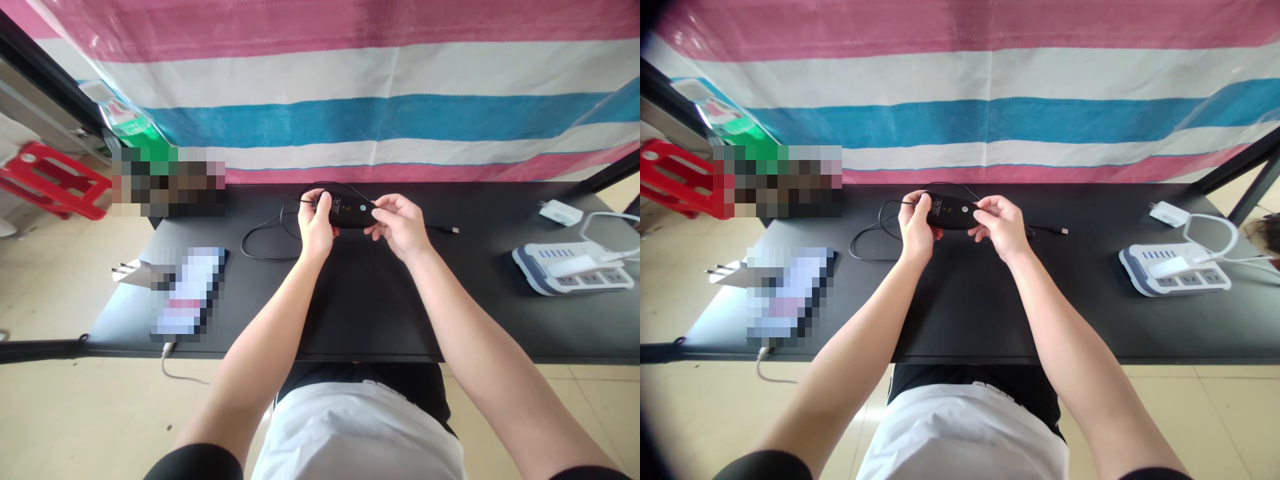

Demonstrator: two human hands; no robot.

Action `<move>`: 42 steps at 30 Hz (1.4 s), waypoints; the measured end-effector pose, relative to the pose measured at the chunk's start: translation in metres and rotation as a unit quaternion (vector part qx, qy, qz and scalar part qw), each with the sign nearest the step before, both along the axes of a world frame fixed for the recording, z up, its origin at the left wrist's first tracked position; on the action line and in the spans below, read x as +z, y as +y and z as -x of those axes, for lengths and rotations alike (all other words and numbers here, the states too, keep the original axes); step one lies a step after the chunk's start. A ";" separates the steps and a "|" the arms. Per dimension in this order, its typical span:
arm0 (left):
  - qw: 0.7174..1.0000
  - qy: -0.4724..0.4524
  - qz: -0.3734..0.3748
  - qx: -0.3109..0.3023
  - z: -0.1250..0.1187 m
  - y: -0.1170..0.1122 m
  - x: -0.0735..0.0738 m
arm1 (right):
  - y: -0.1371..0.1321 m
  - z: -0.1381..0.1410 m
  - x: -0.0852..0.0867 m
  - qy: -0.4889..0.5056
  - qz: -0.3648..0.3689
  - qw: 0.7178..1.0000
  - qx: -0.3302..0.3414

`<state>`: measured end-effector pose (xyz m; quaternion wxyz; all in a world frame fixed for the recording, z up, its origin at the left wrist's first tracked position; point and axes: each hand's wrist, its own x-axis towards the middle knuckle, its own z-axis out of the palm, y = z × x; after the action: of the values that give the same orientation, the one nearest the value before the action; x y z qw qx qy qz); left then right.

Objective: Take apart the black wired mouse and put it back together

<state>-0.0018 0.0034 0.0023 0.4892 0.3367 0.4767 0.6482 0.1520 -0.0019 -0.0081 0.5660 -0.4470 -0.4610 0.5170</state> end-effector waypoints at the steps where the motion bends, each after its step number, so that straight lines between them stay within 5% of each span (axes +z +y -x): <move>1: 1.000 0.002 -0.008 -0.002 0.000 -0.001 0.000 | 0.001 0.000 0.000 0.017 0.010 1.000 0.007; 12: 0.998 0.005 -0.053 -0.025 0.002 0.002 -0.007 | -0.001 0.004 0.006 0.097 0.087 0.991 0.002; 23: 0.982 -0.041 -0.043 -0.178 -0.006 -0.003 -0.008 | -0.001 0.001 0.004 0.128 0.049 0.990 0.034; 35: 0.977 -0.136 0.016 -0.161 -0.008 -0.002 0.002 | 0.003 0.004 -0.002 0.118 0.013 0.993 -0.003; 39: 0.978 -0.153 0.013 -0.140 -0.003 0.004 -0.001 | 0.008 -0.005 -0.005 0.016 -0.013 0.995 -0.099; 42: 0.983 -0.138 0.013 -0.120 0.000 0.006 -0.003 | 0.009 -0.017 -0.006 -0.220 -0.085 0.954 -0.187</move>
<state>-0.0015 0.0099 -0.0010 0.6285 0.2924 0.3697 0.6188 0.1690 0.0073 -0.0137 0.5731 -0.5776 -0.5248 0.2498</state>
